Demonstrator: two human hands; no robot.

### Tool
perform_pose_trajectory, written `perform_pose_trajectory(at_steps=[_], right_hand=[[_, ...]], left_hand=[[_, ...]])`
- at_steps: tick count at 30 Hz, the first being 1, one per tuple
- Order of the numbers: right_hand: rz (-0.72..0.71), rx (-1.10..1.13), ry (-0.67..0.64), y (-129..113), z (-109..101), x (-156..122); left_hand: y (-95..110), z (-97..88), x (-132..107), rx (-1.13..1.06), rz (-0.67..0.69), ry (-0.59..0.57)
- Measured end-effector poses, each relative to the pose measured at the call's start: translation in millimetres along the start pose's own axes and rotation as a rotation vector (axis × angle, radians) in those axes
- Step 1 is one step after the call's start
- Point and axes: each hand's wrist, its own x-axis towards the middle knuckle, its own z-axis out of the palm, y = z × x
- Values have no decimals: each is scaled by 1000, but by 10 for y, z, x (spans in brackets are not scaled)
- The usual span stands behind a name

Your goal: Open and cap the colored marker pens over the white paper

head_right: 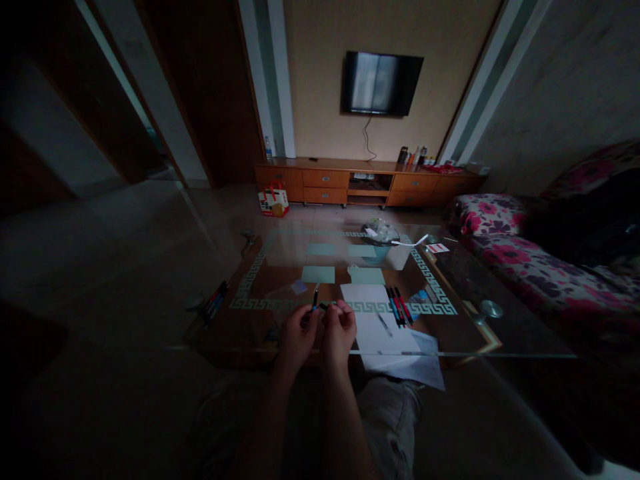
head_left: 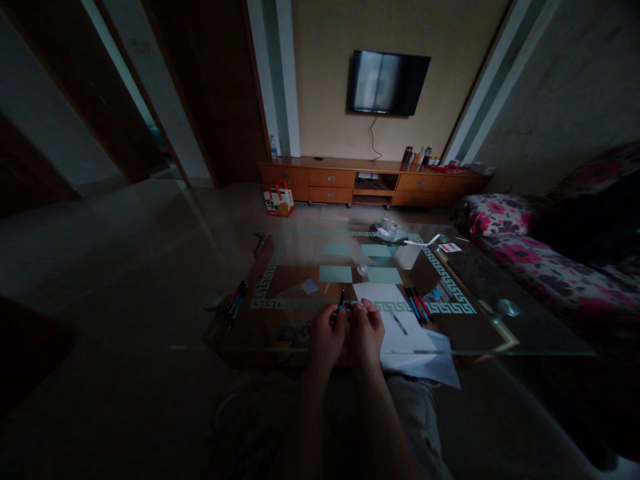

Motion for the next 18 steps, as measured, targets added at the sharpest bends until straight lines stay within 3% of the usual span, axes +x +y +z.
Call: perform_pose_trajectory(at_steps=[18], right_hand=[[26,33,-7,6,6,1]], left_hand=[[-23,5,-3,-9,-8,45]])
